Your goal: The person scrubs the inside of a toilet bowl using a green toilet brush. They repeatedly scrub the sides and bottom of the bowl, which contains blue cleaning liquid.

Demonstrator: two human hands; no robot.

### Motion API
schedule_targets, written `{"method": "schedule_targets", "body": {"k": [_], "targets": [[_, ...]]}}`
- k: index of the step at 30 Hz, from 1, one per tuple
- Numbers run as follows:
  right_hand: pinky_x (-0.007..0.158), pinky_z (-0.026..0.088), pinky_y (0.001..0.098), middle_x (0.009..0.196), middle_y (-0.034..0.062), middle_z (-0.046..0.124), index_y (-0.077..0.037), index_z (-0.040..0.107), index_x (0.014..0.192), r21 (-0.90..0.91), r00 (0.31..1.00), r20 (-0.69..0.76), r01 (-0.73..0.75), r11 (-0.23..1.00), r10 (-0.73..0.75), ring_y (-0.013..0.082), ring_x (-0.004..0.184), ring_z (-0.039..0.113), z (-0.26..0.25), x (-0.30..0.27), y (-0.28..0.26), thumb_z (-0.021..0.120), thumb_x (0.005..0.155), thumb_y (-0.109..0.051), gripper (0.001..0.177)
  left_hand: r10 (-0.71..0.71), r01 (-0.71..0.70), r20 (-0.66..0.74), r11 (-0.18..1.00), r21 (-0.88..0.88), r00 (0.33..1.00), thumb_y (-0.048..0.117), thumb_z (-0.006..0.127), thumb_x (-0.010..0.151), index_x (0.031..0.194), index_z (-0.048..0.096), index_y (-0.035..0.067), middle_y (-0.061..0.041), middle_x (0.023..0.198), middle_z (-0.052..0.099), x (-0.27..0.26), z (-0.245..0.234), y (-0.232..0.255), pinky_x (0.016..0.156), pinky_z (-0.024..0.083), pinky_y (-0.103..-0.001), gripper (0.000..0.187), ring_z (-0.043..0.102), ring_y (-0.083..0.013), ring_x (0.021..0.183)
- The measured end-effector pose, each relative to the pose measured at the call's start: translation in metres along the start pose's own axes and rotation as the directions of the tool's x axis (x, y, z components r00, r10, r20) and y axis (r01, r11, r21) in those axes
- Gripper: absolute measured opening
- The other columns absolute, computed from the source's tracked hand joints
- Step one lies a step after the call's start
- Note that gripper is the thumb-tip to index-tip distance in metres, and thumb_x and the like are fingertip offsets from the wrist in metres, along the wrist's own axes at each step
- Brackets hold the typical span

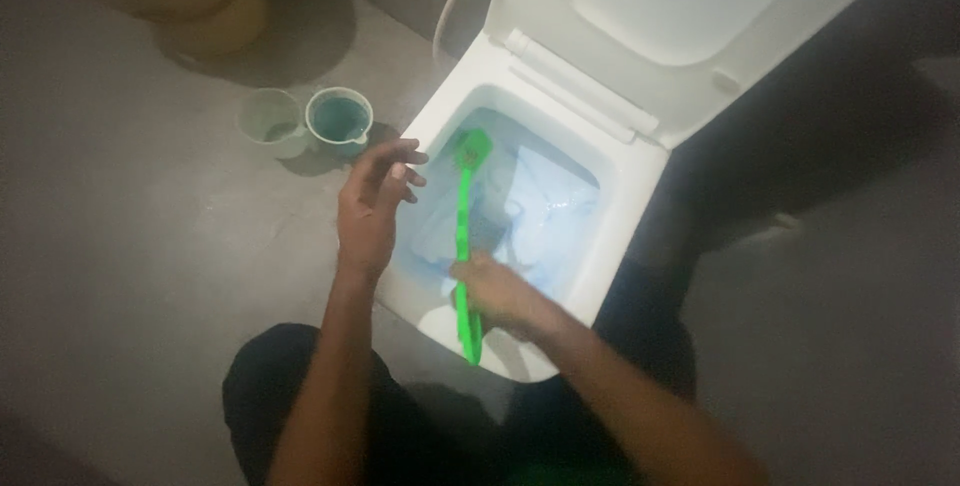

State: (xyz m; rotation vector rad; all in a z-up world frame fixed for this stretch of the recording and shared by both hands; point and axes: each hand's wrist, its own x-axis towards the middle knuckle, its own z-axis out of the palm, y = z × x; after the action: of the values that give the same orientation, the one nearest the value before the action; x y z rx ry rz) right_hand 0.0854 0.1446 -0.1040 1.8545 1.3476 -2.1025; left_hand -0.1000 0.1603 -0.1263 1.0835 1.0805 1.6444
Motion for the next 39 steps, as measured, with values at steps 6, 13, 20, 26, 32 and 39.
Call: {"method": "schedule_targets", "body": {"k": [6,13,20,26,32,39], "targets": [[0.049,0.046,0.0321,0.072,0.0027,0.054,-0.006,0.048,0.124,0.263,0.987,0.157,0.002,0.965,-0.044,0.0164,0.056,0.053,0.019,-0.031,0.034,0.049,0.102,-0.036,0.038,-0.01,0.01,0.0,0.994,0.112,1.0,0.024,0.058,0.103,0.131,0.063,0.004,-0.01,0.118,0.071,0.001,-0.001,0.0,0.081,0.055,-0.029,0.035,0.066,-0.0157,0.098],[0.045,0.047,0.0338,0.066,0.0055,0.056,-0.007,0.047,0.122,0.289,0.999,0.033,-0.016,0.957,0.007,0.0184,0.049,0.051,0.0,0.003,0.003,0.04,0.103,-0.043,0.042,-0.044,0.041,0.033,0.996,0.079,0.998,0.027,0.06,0.103,0.133,0.062,0.004,-0.011,0.118,0.071,0.003,-0.004,-0.004,0.08,0.053,-0.029,0.038,0.066,-0.0164,0.098],[0.046,0.044,0.0308,0.068,0.0043,0.053,-0.004,0.046,0.12,0.387,0.995,0.081,0.021,0.922,-0.056,0.0161,0.052,0.052,0.027,-0.005,0.012,0.044,0.107,-0.035,0.034,-0.093,0.086,0.058,0.991,0.105,0.994,0.026,0.06,0.103,0.133,0.062,0.006,-0.009,0.119,0.071,0.004,-0.008,-0.011,0.081,0.054,-0.029,0.036,0.066,-0.0157,0.099],[0.046,0.048,0.0318,0.069,0.0055,0.056,0.001,0.049,0.121,0.259,0.991,0.087,0.076,0.963,-0.101,0.0161,0.053,0.055,0.006,0.007,0.022,0.043,0.107,-0.034,0.038,-0.114,0.107,0.046,0.985,0.134,0.992,0.024,0.06,0.102,0.134,0.061,0.007,-0.008,0.12,0.071,0.009,-0.004,-0.015,0.082,0.054,-0.029,0.036,0.067,-0.0159,0.101],[0.047,0.049,0.0328,0.067,0.007,0.054,0.0,0.047,0.125,0.372,0.985,0.103,0.088,0.924,-0.135,0.0179,0.052,0.055,0.004,0.018,0.018,0.045,0.106,-0.031,0.037,-0.127,0.119,0.046,0.982,0.143,0.991,0.025,0.059,0.102,0.134,0.062,0.006,-0.01,0.12,0.071,0.011,0.001,-0.016,0.082,0.055,-0.03,0.036,0.067,-0.0168,0.101],[0.045,0.049,0.0338,0.069,0.0064,0.053,-0.001,0.045,0.123,0.355,0.979,0.172,0.042,0.934,-0.109,0.0194,0.052,0.054,0.019,-0.009,0.028,0.043,0.102,-0.035,0.04,-0.076,0.07,0.03,0.981,0.179,0.997,0.028,0.059,0.104,0.132,0.062,0.007,-0.009,0.119,0.071,0.013,0.004,-0.017,0.082,0.056,-0.03,0.036,0.068,-0.0164,0.1]]}}
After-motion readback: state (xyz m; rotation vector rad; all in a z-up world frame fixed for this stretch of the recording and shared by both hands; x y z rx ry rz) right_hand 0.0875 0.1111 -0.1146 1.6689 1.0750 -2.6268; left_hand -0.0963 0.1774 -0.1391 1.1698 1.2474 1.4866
